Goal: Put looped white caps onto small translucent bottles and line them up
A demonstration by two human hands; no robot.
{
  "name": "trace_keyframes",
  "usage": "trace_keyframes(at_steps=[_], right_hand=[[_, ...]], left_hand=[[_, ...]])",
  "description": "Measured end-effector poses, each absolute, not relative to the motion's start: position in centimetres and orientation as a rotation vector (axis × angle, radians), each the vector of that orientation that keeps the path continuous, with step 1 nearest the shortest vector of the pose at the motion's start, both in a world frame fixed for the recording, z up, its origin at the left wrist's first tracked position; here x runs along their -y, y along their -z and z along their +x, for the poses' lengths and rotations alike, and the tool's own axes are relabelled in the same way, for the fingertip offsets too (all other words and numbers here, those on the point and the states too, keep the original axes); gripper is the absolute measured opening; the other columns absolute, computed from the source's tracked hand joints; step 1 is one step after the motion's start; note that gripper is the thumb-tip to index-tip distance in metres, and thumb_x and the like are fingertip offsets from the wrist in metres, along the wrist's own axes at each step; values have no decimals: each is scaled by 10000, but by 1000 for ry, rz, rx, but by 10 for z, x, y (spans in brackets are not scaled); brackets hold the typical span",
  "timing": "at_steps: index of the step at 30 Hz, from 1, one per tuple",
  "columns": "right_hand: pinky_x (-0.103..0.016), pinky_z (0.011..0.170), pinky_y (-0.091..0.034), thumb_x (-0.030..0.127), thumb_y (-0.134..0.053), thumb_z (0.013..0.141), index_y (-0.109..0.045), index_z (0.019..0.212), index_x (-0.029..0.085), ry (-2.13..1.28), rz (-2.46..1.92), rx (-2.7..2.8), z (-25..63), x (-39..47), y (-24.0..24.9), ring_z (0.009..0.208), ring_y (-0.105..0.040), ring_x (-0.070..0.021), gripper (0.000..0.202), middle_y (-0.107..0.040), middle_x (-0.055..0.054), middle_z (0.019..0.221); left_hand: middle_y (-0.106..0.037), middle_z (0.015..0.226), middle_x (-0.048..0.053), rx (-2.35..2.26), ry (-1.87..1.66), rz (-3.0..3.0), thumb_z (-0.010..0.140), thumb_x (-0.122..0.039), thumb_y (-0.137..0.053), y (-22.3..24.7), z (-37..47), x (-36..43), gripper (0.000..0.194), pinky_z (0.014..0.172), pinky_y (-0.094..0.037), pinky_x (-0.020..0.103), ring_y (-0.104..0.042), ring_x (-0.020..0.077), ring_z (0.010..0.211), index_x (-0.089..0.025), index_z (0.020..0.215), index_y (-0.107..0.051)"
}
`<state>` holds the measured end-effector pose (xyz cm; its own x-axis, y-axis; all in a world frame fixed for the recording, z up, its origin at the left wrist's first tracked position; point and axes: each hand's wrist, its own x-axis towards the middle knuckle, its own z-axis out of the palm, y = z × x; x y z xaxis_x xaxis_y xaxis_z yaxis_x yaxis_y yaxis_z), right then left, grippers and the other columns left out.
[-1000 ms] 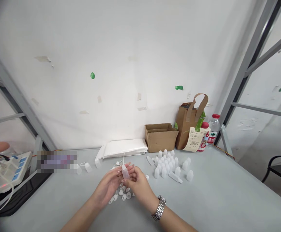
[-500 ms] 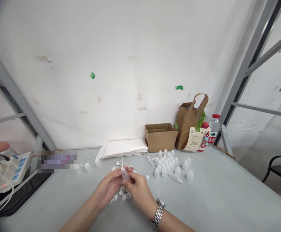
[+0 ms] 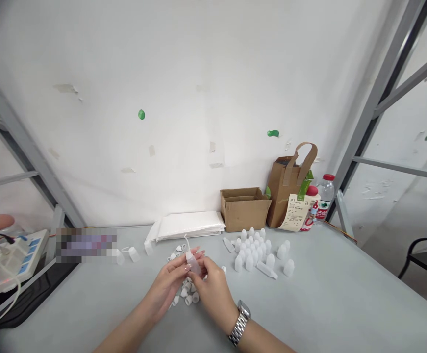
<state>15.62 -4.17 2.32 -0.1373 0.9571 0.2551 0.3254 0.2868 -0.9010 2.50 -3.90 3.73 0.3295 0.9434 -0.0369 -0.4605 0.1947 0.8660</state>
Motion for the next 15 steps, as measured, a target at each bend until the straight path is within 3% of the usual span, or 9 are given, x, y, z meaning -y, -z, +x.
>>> trace_keyframes(at_steps=[6,15], right_hand=[[-252,600,-413,236,-476,828,-501,763,180,-513,-1230,1762,157,43,-15,633,-510,-141,89,-560,-13,705],[-285,535,-401,115,-389,836,-510,785,176,269,-1176,1986,157,44,-9,629,-497,-180,146,-521,-39,674]], left_hand=[[-624,1134,105,-719,-1135,892,737,-248,-600,-40,26,41,316,1044,-254,371,-467,257,1162,-146,1032,-649],[-639,1104,119,-739,-1189,880,735,-294,-608,-38,26,40,272,1023,-292,391,-473,277,1155,-138,943,-690]])
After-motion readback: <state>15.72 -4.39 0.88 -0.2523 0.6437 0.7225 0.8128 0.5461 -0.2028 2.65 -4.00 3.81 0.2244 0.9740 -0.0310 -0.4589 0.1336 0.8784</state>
